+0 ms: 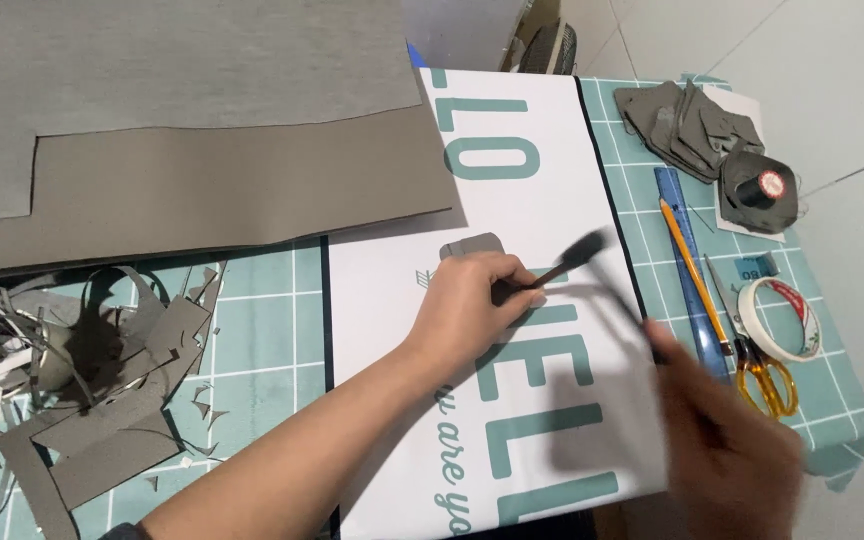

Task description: Using a mallet and a pronged punch tool to create stitching holes in leather pieces.

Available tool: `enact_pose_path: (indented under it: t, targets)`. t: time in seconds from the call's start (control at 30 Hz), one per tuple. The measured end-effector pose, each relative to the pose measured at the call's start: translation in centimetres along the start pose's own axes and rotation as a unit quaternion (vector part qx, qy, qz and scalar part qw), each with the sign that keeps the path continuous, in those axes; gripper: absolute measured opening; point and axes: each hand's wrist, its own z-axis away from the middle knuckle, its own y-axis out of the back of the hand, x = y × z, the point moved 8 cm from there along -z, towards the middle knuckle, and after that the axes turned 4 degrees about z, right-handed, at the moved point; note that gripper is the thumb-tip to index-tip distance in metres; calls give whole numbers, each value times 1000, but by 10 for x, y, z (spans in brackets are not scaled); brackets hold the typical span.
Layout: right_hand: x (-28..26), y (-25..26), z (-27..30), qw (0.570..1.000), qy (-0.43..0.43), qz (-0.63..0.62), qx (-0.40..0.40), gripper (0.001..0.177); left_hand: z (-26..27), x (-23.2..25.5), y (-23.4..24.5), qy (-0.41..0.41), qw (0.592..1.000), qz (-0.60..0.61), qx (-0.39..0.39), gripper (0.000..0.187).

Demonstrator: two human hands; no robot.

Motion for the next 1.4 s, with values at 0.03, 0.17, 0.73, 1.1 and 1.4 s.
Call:
enact_pose_path:
  t: [0.03, 0.17, 0.73, 1.1, 1.4]
  targets:
    - [0, 0, -2, 1000, 1, 0, -1, 35, 0, 2, 0, 0, 1000, 1, 1, 8]
    - [0, 6, 1, 1000, 2, 18, 21, 33, 5, 4, -1, 11, 1000, 9, -12, 8]
    - [0, 25, 5, 993, -1, 36, 111, 15, 1, -1, -2, 18, 1000, 3, -14, 9]
    - [-41, 33, 7, 991, -95, -62, 75, 29, 2, 4, 0, -7, 1000, 10, -2, 8]
    - [19, 26, 9, 979, -12, -163, 121, 45, 0, 0, -1, 1, 1000, 1, -6, 8]
